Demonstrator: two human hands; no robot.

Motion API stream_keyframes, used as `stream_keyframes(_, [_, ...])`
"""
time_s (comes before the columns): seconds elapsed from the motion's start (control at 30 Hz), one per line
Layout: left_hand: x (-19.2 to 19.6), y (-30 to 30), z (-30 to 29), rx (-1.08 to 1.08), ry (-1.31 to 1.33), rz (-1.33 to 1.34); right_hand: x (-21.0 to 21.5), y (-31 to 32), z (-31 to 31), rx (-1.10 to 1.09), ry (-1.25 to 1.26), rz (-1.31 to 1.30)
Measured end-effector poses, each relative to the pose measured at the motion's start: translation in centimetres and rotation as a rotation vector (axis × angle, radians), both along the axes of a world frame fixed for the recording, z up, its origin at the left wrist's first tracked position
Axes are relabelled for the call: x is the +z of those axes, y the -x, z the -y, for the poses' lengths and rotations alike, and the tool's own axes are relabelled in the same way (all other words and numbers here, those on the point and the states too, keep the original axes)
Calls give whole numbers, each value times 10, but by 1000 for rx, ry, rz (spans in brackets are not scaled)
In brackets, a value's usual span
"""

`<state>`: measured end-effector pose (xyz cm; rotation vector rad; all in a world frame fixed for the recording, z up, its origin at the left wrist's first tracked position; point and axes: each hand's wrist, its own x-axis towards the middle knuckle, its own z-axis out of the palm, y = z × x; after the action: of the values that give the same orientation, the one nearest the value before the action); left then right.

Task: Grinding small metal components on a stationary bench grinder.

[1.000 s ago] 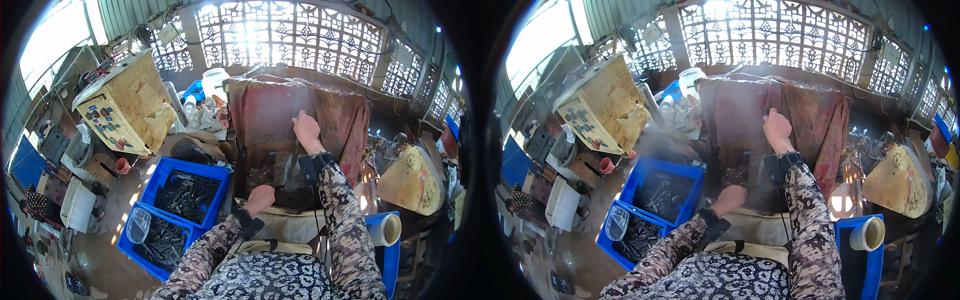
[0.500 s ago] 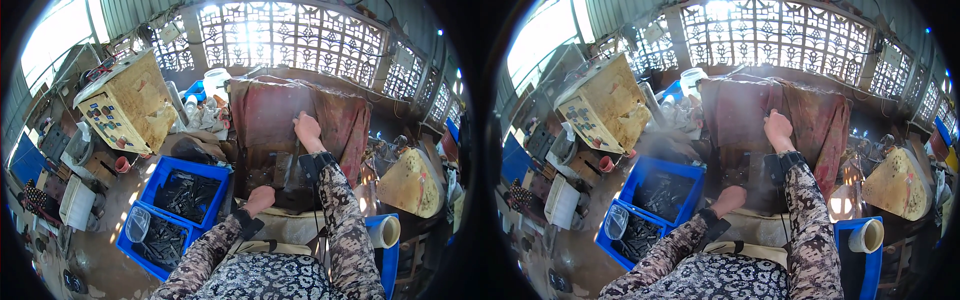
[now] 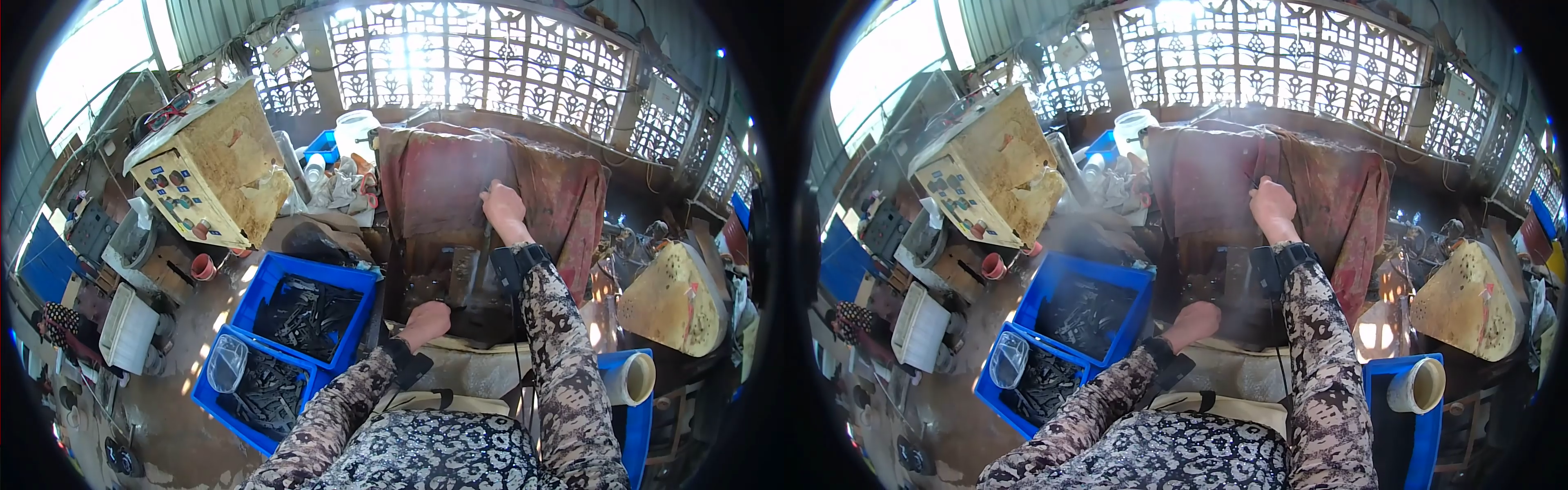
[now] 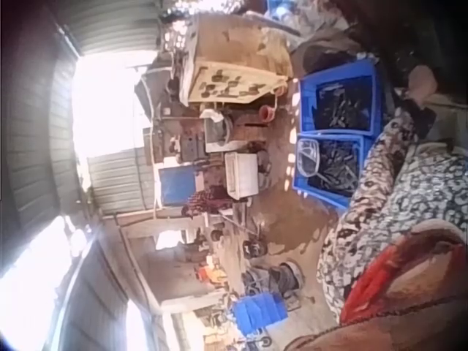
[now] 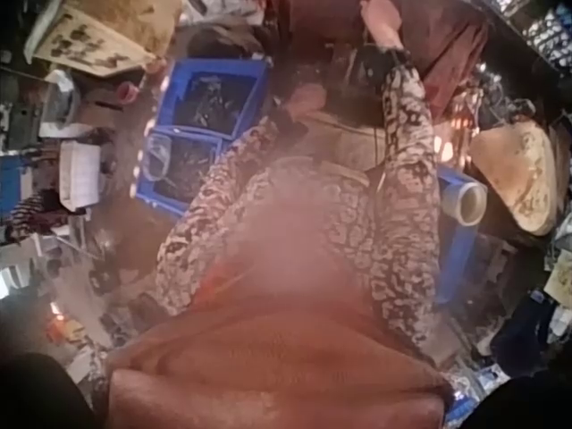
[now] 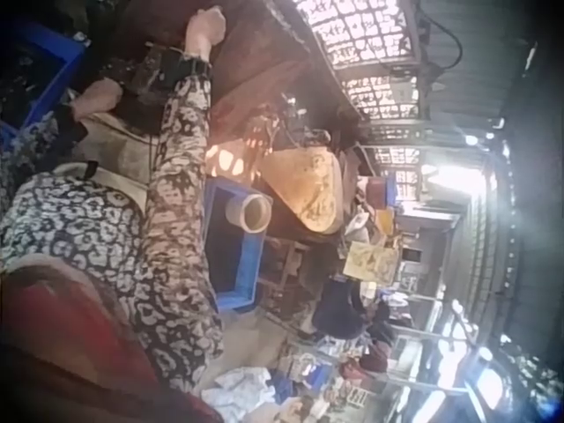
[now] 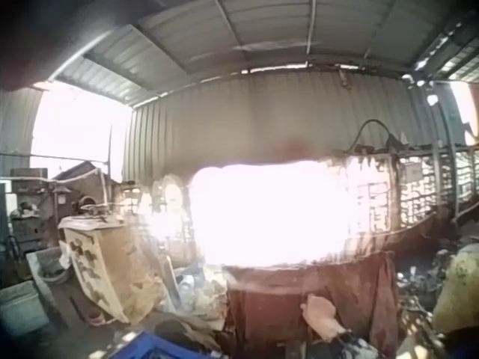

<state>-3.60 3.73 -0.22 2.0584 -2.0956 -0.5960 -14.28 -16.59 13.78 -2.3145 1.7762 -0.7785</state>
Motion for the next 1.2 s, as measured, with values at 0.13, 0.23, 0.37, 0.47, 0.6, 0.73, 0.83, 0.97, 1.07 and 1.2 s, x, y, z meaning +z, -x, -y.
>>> stream_keyframes(0.13, [2, 1, 0, -6, -14, 2, 1, 1, 2, -6, -22, -8])
stream_keyframes(0.23, [1, 1, 0, 11, -29, 4, 2, 2, 1, -2, -30, -12])
stream_keyframes(0.37, [0, 0, 1, -12, -4, 7, 4, 0, 1, 12, -42, -23])
stream_keyframes(0.47, [-2, 0, 3, -33, -32, 50, 4, 1, 1, 9, -56, -30])
stream_keyframes(0.6, [-6, 0, 3, -6, -28, 39, 4, 1, 0, -11, -72, -22])
stream_keyframes(0.73, [-8, -2, 4, -38, -9, 37, 5, 0, 0, -6, -74, -29])
stream_keyframes(0.83, [-5, 0, 4, -24, -39, 29, 4, 1, 1, 17, -57, -25])
stream_keyframes(0.97, [1, 2, 3, -3, -24, 23, -6, 3, 4, 21, 34, 14])
stream_keyframes(1.07, [-4, 1, 2, 62, -24, 9, -18, 3, 8, 47, 108, 27])
stream_keyframes(1.2, [-25, -8, 0, 85, 450, -151, -27, 14, 7, 187, 267, 138])
